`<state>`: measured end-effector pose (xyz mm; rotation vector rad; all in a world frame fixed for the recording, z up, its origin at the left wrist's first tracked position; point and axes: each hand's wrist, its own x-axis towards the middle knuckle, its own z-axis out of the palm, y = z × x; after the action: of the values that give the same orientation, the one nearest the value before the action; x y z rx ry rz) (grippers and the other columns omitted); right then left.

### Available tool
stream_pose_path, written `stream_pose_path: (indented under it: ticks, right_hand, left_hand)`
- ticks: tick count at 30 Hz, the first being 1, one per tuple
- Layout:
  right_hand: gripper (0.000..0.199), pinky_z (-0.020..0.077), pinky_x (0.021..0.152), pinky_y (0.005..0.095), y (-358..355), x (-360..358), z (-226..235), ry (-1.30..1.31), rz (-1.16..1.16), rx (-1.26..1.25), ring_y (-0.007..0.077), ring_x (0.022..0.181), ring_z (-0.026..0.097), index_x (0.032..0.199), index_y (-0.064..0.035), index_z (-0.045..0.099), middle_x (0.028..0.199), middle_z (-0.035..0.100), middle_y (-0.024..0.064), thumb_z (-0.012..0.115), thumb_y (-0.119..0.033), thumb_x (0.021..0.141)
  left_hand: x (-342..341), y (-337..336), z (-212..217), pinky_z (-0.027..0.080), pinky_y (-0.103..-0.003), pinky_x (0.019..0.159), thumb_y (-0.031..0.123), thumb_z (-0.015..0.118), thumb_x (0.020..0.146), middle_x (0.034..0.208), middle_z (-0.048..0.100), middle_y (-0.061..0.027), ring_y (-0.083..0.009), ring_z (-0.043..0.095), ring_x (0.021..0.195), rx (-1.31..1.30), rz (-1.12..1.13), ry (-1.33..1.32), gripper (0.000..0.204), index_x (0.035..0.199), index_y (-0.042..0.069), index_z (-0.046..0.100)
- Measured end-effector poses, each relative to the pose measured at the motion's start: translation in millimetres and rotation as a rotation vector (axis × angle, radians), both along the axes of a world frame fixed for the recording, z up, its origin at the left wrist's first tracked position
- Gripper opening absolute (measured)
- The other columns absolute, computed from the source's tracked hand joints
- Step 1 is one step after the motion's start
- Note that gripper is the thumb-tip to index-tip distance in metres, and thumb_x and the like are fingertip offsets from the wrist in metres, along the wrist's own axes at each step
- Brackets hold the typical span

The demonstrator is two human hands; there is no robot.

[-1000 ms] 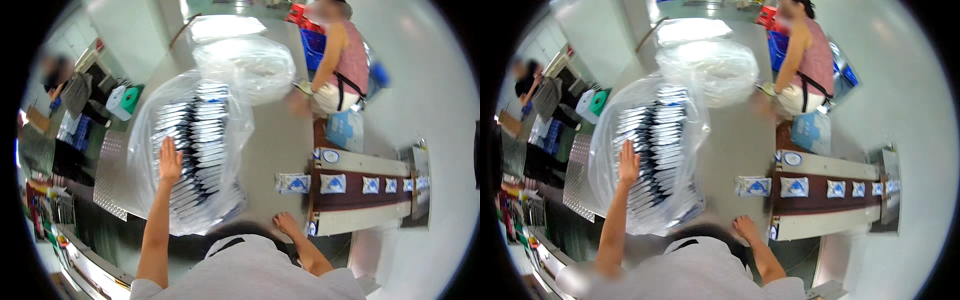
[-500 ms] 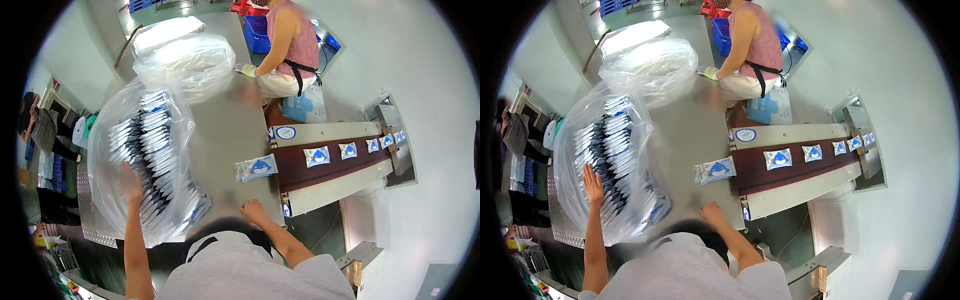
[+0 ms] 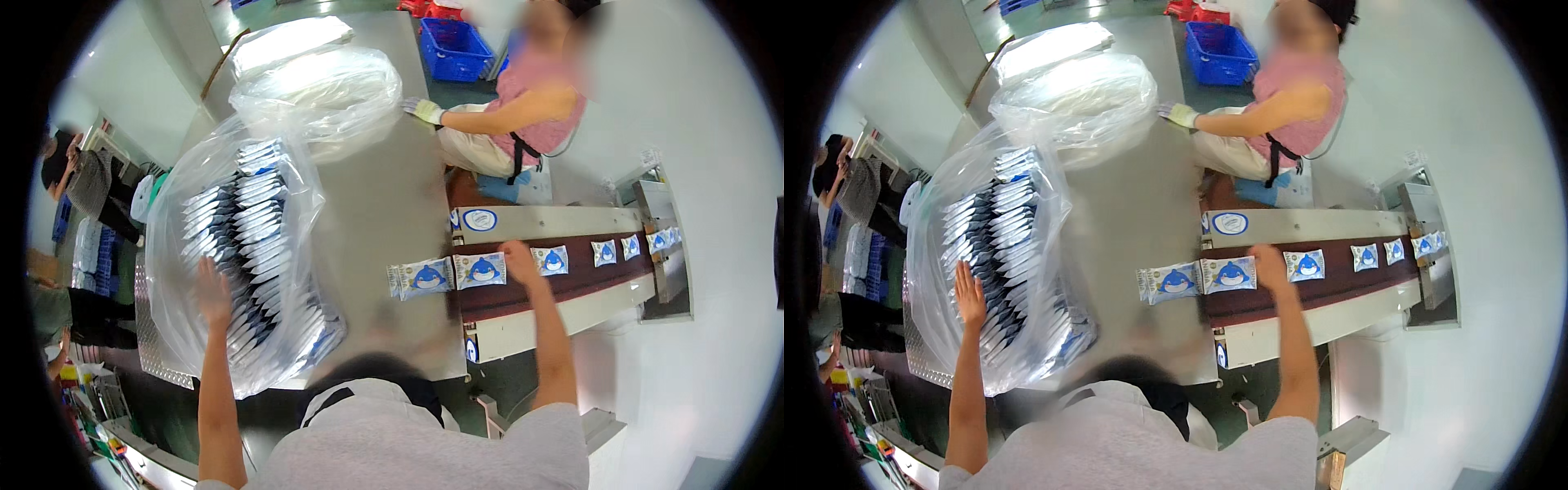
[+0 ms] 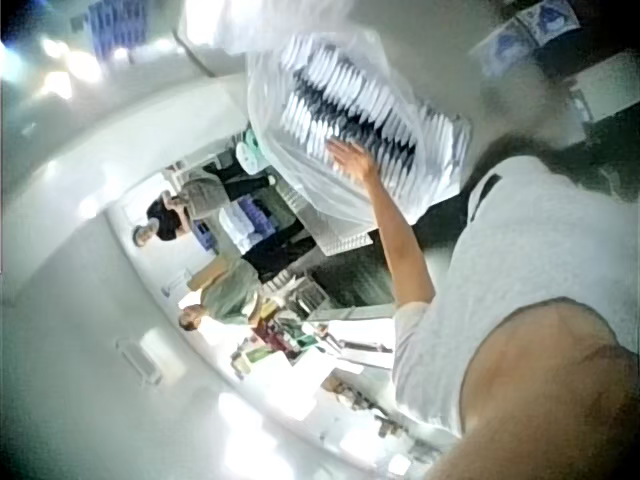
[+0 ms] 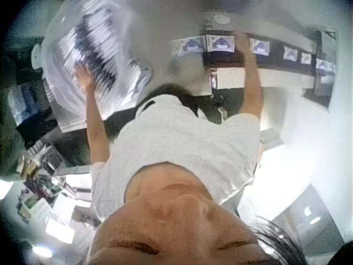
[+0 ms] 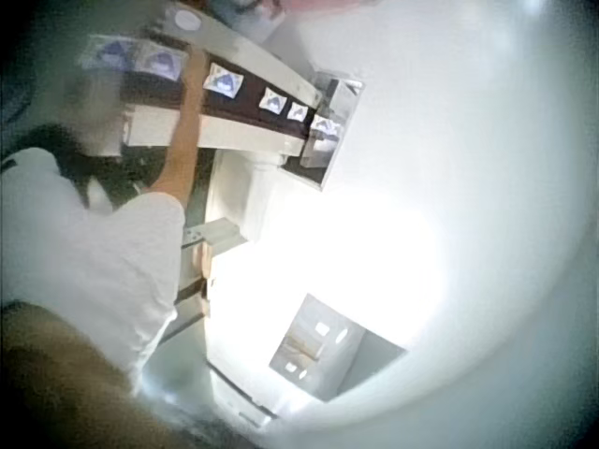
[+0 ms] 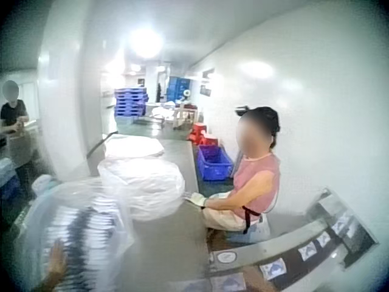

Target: The person organizes rows of product pouches from a large plastic bag on a metal table and places some of them onto a moving conveyor belt by hand.

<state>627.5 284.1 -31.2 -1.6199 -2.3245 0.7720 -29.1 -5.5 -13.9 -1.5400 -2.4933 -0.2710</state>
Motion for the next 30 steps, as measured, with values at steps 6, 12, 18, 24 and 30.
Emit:
stream_pose_path:
  ticks: [6,12,18,24,30]
  right_hand:
    - [0.063,0.042,0.094,0.0551,45.1,83.4,-7.5,-0.9,0.098,-0.17,0.0259,0.12,0.046,0.125,-0.0167,0.05,0.127,0.048,0.0042,0.076,-0.021,0.068]
    - [0.055,0.0386,0.094,0.052,63.7,8.4,-11.9,-0.806,0.697,-0.374,0.0339,0.119,0.044,0.102,-0.0079,0.067,0.112,0.056,0.0097,0.08,-0.04,0.059]
    - [0.089,0.0403,0.093,0.046,16.3,-143.4,-56.6,-0.382,0.906,-0.243,0.0377,0.117,0.044,0.127,-0.0078,0.046,0.122,0.048,0.0179,0.083,-0.041,0.054]
    - [0.116,0.0257,0.102,0.0592,-44.9,-179.3,-47.7,-0.593,0.746,-0.255,0.0371,0.126,0.036,0.133,-0.001,0.033,0.128,0.043,0.021,0.084,-0.05,0.041]
    - [0.106,0.0169,0.108,0.0572,-162.8,-165.6,-63.0,-0.51,0.605,0.264,0.0329,0.126,0.037,0.13,0.0031,0.037,0.132,0.04,0.0199,0.082,-0.048,0.05]
  left_hand:
    - [5.7,-1.8,6.9,0.016,-0.043,0.112,0.033,0.03,0.099,0.15,0.023,-0.0151,-0.0315,0.02,0.139,0.02,-0.013,-0.014,0.054,0.145,0.005,0.023]
    - [11.0,-2.3,11.6,0.016,-0.041,0.112,0.03,0.028,0.099,0.152,0.02,-0.0106,-0.0277,0.018,0.14,0.008,0.034,-0.028,0.053,0.146,0.008,0.02]
    - [17.4,8.1,13.2,0.015,-0.041,0.113,0.031,0.031,0.097,0.151,0.021,-0.0106,-0.0262,0.016,0.14,0.002,0.054,-0.076,0.053,0.145,0.009,0.023]
    - [9.5,-2.1,5.3,0.015,-0.043,0.113,0.03,0.039,0.095,0.152,0.017,-0.0112,-0.0277,0.016,0.14,-0.041,0.134,-0.113,0.058,0.145,0.006,0.021]
    - [11.7,5.2,14.5,0.019,-0.049,0.111,0.029,0.051,0.089,0.147,0.026,-0.0161,-0.0306,0.022,0.137,0.054,0.095,-0.133,0.06,0.139,0.004,0.03]
